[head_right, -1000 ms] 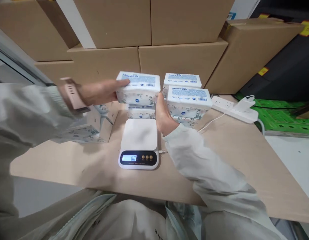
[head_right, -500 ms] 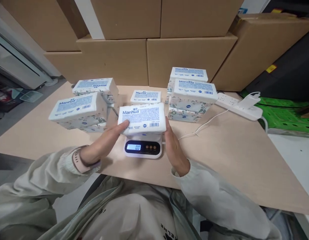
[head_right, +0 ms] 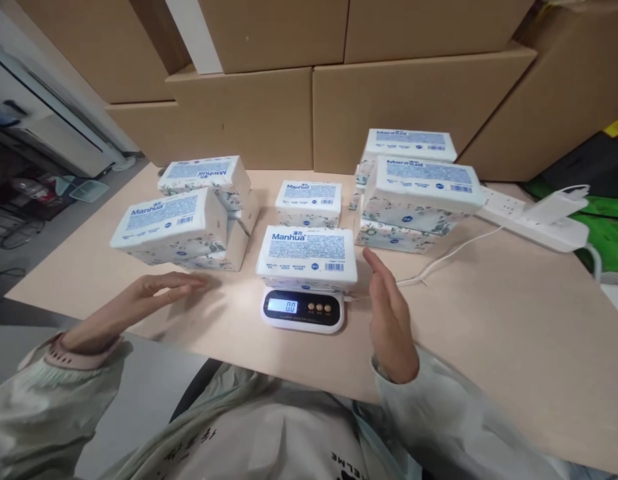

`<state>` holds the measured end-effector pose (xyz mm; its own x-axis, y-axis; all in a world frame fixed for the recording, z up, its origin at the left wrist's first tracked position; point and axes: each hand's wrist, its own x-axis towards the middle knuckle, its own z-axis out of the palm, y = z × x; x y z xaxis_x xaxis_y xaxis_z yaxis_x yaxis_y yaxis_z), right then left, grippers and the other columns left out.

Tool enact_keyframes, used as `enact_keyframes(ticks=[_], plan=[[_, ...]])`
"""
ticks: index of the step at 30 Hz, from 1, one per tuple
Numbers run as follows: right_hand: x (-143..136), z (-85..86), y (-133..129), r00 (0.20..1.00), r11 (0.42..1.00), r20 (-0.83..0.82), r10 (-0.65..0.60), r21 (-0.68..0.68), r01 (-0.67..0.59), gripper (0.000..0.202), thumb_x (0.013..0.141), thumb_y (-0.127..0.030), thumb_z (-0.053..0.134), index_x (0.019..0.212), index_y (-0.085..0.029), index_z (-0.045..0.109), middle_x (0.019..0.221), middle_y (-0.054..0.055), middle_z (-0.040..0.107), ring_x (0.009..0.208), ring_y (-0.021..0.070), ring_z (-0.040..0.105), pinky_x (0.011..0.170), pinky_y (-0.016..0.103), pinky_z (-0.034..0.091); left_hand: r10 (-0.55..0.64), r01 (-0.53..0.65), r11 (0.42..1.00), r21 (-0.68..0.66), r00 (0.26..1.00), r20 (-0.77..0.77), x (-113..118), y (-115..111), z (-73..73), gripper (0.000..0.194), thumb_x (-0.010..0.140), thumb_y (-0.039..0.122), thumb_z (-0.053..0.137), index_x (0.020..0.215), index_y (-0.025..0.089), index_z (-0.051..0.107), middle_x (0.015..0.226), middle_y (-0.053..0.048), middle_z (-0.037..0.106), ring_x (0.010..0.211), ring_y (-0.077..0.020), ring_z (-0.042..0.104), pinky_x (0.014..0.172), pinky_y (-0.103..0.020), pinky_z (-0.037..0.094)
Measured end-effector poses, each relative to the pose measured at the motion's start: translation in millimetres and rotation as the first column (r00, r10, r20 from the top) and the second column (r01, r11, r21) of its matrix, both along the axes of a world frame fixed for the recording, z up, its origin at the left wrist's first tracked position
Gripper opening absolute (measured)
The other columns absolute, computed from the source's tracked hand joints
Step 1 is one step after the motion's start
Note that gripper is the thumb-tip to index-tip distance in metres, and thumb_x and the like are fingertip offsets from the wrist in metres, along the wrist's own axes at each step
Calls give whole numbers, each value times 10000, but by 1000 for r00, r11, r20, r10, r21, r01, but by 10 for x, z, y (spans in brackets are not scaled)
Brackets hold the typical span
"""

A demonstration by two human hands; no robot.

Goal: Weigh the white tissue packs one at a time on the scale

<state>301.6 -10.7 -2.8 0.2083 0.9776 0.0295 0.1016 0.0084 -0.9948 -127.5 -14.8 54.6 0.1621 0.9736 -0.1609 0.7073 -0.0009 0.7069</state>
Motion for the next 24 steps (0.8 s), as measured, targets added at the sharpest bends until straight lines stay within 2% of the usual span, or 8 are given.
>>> enact_keyframes(ticks=[2,4,8,12,17,20,22,24], plan=[[9,3,-4,999,999,-11,-41,-9,41,570,1064,-707,538,1529,-404,671,1691,-18,613,1664,326,459,1431,618,267,-31,31,999,10,999,24,-108,216,-26,557,912,819,662,1174,392,906,1418,-92,784,1381,-468,703,1180,-630,580],[15,-8,-8,997,997,-13,-70,-17,70,544,1066,-695,545,1507,-409,688,1692,-28,611,1673,322,445,1444,608,239,-37,35,999,33,998,58,-148,425,-52,594,898,851,654,1148,378,913,1461,-114,757,1422,-479,672,1202,-672,548],[22,-49,-6,997,997,-28,-74,0,74,496,1071,-668,555,1474,-424,711,1667,-41,636,1661,310,466,1449,582,251,-1,-7,998,65,993,117,-124,751,-119,624,882,894,645,1008,353,931,1336,-145,813,1300,-463,743,1131,-675,608],[26,-79,-1,998,998,-24,-61,-10,61,519,1073,-669,549,1493,-404,701,1643,-9,660,1628,337,509,1417,631,311,101,-118,990,75,974,205,4,1027,-205,652,837,925,676,901,326,925,1173,-139,861,1189,-430,780,1167,-640,593],[23,-86,3,999,999,-29,-39,-14,39,511,1080,-652,549,1494,-394,701,1629,1,672,1616,347,524,1399,652,338,164,-171,985,15,962,218,243,1397,-225,758,797,966,670,903,258,918,1143,-181,858,1116,-423,786,1135,-599,606],[16,-83,9,998,999,-38,-45,-3,45,499,1083,-644,550,1481,-389,710,1620,2,680,1613,345,529,1392,650,356,190,-205,978,41,954,231,432,1440,-203,702,852,895,690,930,230,902,1151,-157,858,1174,-420,750,1172,-571,569],[12,-75,10,997,998,-46,-63,7,64,484,1087,-635,549,1463,-386,725,1610,1,688,1600,344,543,1391,650,359,253,-295,945,137,932,260,597,1318,-195,608,895,816,710,915,228,869,1122,-122,852,1180,-393,733,1182,-535,554],[9,-58,6,995,996,-53,-86,24,87,453,1090,-620,558,1434,-393,747,1597,-7,698,1588,334,556,1400,636,346,291,-386,891,238,889,352,784,1100,-203,508,969,721,679,936,238,830,1114,-90,829,1171,-346,729,1153,-484,567]])
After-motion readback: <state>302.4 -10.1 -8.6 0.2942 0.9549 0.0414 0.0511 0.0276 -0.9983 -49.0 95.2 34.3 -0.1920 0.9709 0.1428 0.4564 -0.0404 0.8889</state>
